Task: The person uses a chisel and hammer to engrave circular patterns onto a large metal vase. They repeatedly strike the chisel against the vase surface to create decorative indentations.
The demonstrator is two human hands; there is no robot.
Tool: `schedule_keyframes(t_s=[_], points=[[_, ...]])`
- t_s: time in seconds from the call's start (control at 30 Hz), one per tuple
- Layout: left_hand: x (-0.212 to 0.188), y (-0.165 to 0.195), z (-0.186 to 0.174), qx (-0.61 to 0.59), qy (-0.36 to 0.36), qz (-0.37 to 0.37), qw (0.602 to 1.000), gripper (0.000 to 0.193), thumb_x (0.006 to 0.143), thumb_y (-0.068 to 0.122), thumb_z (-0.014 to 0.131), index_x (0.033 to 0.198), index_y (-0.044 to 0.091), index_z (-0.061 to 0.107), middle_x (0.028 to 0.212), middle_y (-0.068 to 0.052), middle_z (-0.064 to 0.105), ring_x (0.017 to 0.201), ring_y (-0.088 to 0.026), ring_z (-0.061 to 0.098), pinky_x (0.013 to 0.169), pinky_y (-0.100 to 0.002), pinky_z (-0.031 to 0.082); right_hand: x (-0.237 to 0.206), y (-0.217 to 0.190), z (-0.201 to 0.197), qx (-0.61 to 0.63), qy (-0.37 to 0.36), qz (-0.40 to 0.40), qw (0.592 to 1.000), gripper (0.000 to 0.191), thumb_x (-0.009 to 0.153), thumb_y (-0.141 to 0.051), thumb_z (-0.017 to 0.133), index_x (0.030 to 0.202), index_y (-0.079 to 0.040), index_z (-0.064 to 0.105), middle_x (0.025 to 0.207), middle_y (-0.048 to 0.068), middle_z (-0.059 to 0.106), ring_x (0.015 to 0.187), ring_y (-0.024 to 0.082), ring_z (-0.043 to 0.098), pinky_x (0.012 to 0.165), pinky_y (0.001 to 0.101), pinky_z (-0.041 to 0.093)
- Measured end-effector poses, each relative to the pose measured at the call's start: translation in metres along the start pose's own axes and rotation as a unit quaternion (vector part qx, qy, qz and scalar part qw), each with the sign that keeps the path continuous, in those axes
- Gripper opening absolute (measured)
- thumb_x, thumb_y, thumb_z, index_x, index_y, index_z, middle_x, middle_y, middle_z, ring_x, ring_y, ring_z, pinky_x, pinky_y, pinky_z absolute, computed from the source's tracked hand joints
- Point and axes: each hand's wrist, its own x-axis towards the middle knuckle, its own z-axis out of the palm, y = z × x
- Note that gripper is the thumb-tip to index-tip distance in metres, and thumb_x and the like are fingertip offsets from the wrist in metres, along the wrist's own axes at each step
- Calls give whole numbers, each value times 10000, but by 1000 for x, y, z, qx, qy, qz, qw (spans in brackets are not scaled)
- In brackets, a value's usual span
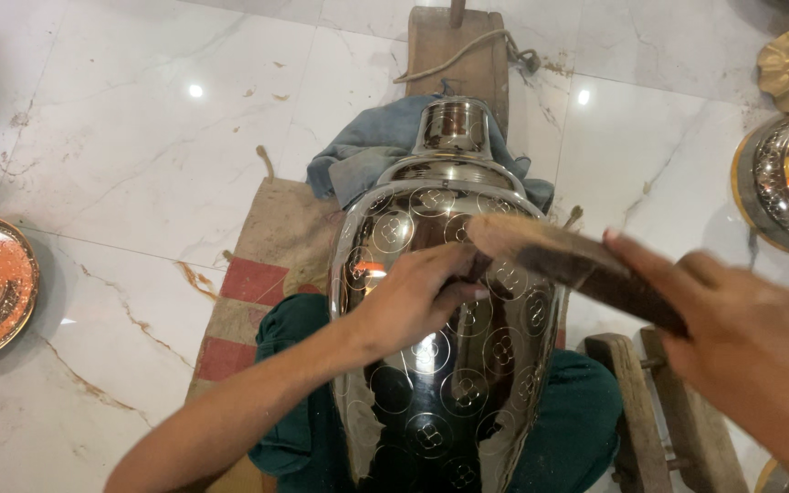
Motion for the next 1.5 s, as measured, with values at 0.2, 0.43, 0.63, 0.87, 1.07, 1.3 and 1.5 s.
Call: schedule_keyframes(t_s=[0.2,0.43,0.63,0.87,1.07,1.3,1.5], points=[[-25,9,25,22,147,-113,982,252,966,94,721,1176,7,613,876,-113,686,706,-221,660,642,-361,531,-1,-20,-75,-89,83,-83,989,967,873,-300,704,1684,-342,177,966,19,669,710,163,696,650,299,616],[-40,13,50,37,231,-200,951,187,963,128,745,993,13,601,779,-107,714,640,-191,668,598,-335,527,-19,-42,-111,-98,154,-167,969,890,857,-266,658,1633,-435,255,923,10,642,694,189,702,659,372,624],[-46,13,62,-6,269,-161,950,169,993,82,679,1095,-17,588,869,-119,731,730,-203,711,648,-349,560,-29,-50,-120,-111,176,-164,964,763,961,-251,589,1646,-410,292,896,20,621,693,198,688,616,344,592],[-57,8,74,114,274,-137,945,175,913,14,686,1084,7,645,942,-154,747,811,-249,719,725,-372,554,-37,-39,-94,-37,253,-230,939,727,933,-180,557,1608,-377,371,852,38,625,655,204,675,549,343,567],[-46,16,69,4,323,-140,936,276,996,69,683,1214,-36,551,1024,-161,710,870,-250,721,770,-354,576,-26,-23,-58,-84,134,-119,980,731,1009,-277,549,1643,-423,216,950,15,639,716,161,713,627,296,593],[-17,33,78,52,288,-184,938,258,962,83,721,1149,-13,571,909,-137,690,785,-229,673,725,-350,548,2,-10,-37,-83,-13,-71,994,906,964,-281,628,1685,-340,83,988,15,620,809,152,704,637,272,590],[-13,33,84,54,304,-186,933,205,980,58,701,1105,-1,550,895,-110,709,762,-210,686,690,-345,560,6,-1,-48,46,278,-136,950,835,917,-191,666,1651,-400,328,994,19,658,677,184,695,584,326,586]])
